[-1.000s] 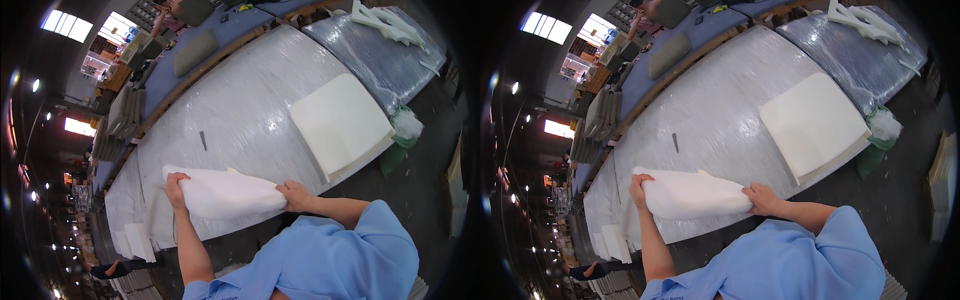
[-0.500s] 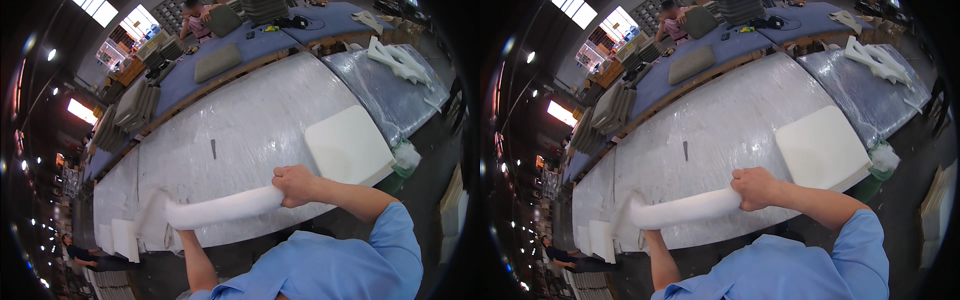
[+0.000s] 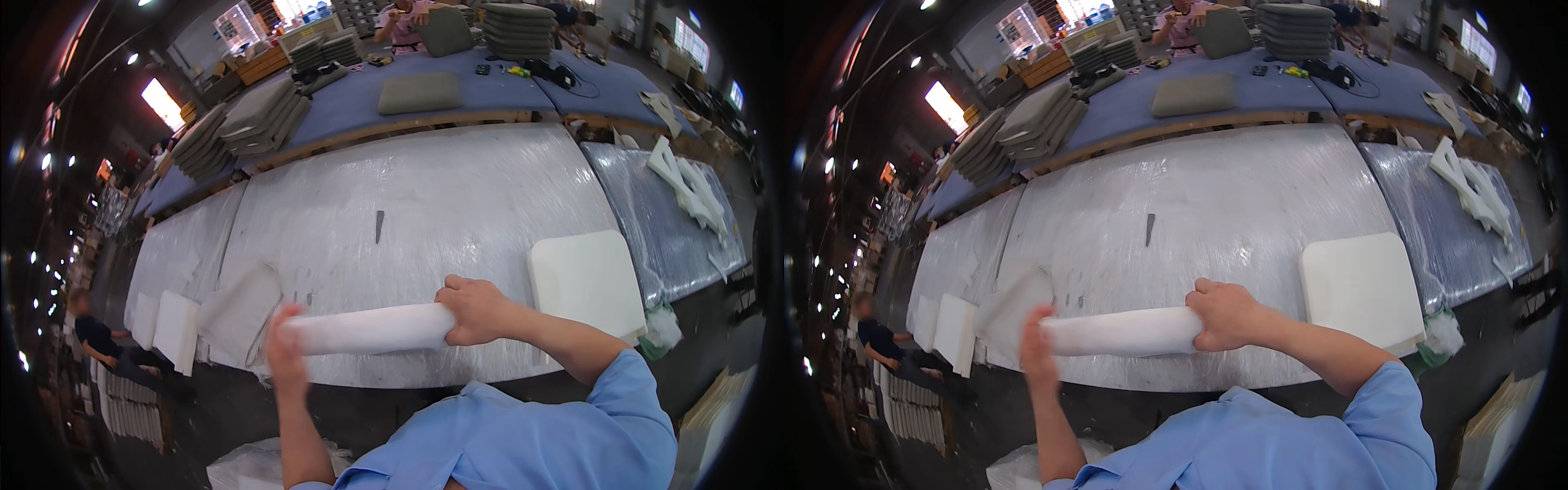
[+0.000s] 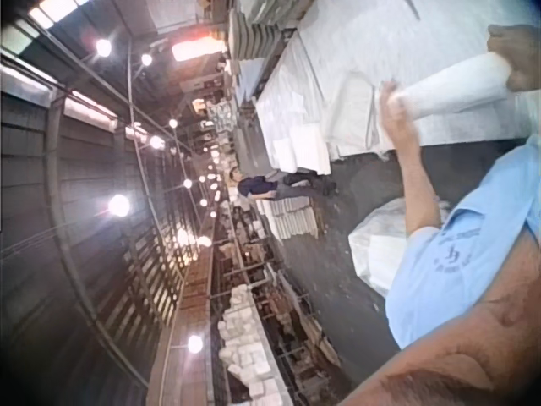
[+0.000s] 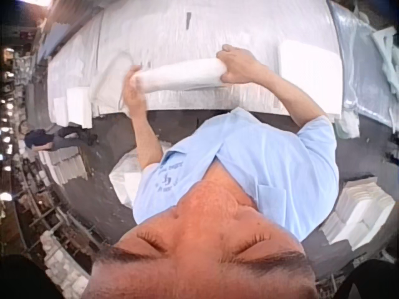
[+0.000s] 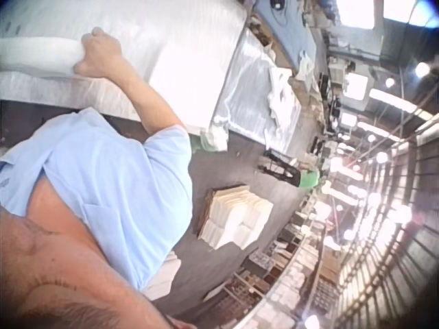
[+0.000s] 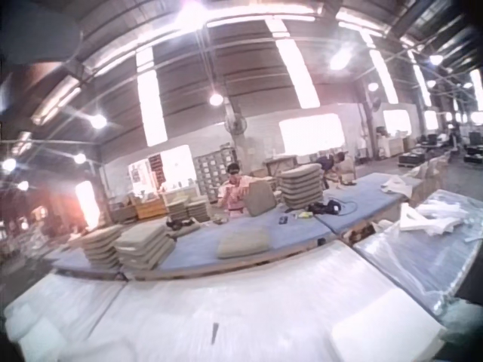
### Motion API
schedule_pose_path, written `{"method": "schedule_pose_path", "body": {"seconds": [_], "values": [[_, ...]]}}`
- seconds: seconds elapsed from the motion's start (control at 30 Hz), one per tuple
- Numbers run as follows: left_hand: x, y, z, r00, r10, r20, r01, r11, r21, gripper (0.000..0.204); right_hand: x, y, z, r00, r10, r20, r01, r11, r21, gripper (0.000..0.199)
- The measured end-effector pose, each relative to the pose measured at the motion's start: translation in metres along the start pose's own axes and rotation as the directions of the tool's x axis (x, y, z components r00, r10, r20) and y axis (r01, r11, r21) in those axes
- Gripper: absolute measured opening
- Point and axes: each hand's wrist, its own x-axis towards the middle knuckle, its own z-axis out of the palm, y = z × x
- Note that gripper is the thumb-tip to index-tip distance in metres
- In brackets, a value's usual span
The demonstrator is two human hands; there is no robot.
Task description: The person rolls a white foam sheet into a tight cylinder on a workbench. They smooth and fold the sheet before rolling it and then place the rolled foam aside.
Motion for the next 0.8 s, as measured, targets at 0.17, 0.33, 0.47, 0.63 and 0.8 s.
{"method": "schedule_pose_path", "body": {"seconds": [0.17,0.33,0.47,0.63,0.8], "values": [[0.000,0.051,0.058,0.844,0.186,0.502,-0.406,0.834,0.373,0.048,-0.004,-0.007,-0.018,0.992,-0.124,-0.018,0.125,0.968,0.218,0.080],[0.001,0.033,0.072,0.838,0.233,0.493,-0.412,0.863,0.292,0.041,-0.020,0.005,-0.018,0.938,-0.225,-0.263,0.252,0.965,0.071,0.070],[0.008,0.029,0.078,0.852,0.295,0.432,-0.404,0.896,0.185,0.027,-0.024,0.004,0.012,0.846,-0.259,-0.466,0.287,0.958,-0.011,0.040],[0.013,0.026,0.082,0.888,0.288,0.360,-0.347,0.931,0.112,0.016,-0.019,0.003,-0.002,0.897,-0.083,-0.434,0.217,0.939,0.268,0.030],[0.019,0.031,0.083,0.909,0.105,0.402,-0.155,0.984,0.093,0.015,-0.011,0.010,0.001,0.947,0.197,-0.253,-0.028,0.836,0.549,0.031]]}}
